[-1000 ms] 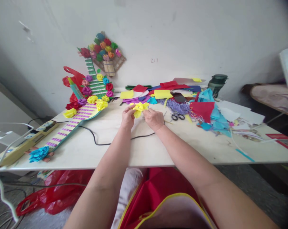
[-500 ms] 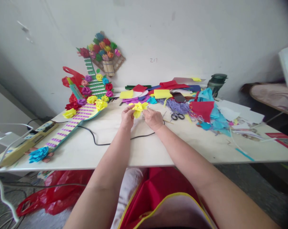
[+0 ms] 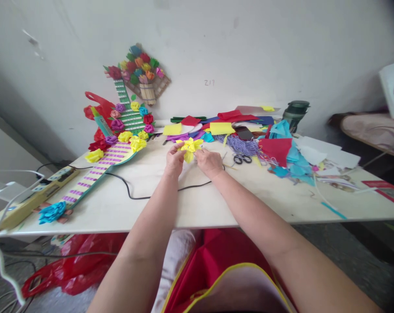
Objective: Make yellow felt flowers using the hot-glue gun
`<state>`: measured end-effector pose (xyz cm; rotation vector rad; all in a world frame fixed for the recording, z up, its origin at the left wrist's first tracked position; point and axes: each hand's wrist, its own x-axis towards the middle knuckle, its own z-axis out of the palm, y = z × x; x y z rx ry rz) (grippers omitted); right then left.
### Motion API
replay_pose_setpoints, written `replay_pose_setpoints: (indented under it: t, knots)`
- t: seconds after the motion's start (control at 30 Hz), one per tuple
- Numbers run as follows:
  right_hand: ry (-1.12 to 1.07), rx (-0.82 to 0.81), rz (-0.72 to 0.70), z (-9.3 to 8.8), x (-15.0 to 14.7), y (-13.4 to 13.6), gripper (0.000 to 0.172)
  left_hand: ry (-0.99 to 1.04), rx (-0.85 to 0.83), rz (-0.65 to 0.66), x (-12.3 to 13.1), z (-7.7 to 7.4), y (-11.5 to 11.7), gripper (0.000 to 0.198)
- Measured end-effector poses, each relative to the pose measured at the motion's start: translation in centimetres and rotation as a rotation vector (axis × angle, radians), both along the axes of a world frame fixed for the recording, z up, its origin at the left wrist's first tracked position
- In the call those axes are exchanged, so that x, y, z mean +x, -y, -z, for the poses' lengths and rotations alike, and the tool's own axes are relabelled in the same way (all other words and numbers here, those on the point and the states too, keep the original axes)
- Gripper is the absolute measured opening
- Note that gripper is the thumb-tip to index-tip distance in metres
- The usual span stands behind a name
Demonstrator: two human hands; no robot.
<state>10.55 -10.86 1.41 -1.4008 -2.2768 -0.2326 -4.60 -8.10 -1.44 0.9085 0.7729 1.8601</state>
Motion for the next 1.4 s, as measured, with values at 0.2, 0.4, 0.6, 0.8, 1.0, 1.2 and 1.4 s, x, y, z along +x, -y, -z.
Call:
replay_pose_setpoints:
  t: [0.2,0.4,0.6,0.8,1.0,1.2,1.4]
  knots:
    - [-0.031,-0.012,0.006,0.0,-0.1,-0.1,0.042,-0.009,0.030,-0.001,0.3,-0.2,0.1,0.047]
    - [-0.049,-0.049,-0.006,0.3,-0.1,-0.6,0.040,0.005,0.030,-0.008,0.6,-0.4,0.3,0.057]
    - [-0.132,-0.064,-0.049,0.5,-0.1,-1.3,0.030,0.005,0.020,-0.025,0.5,-0.4,0.3,0.059]
    - [-0.246,-0.084,-0.027,0.8,-0.1,-1.7,0.020,-0.006,0.017,-0.049,0.5,-0.3,0.2,0.057]
    - [-0.195,-0.090,-0.039,0.5,0.0,-1.4,0.026,-0.025,0.020,-0.064,0.3,-0.2,0.0,0.056]
    - [-0.072,-0.126,-0.001,0.0,0.0,-0.7,0.036,-0.016,0.000,-0.099,0.2,-0.3,0.1,0.054]
    - [-0.032,-0.115,-0.015,0.2,-0.1,-0.9,0.039,-0.045,0.001,-0.093,0.3,-0.4,0.2,0.054]
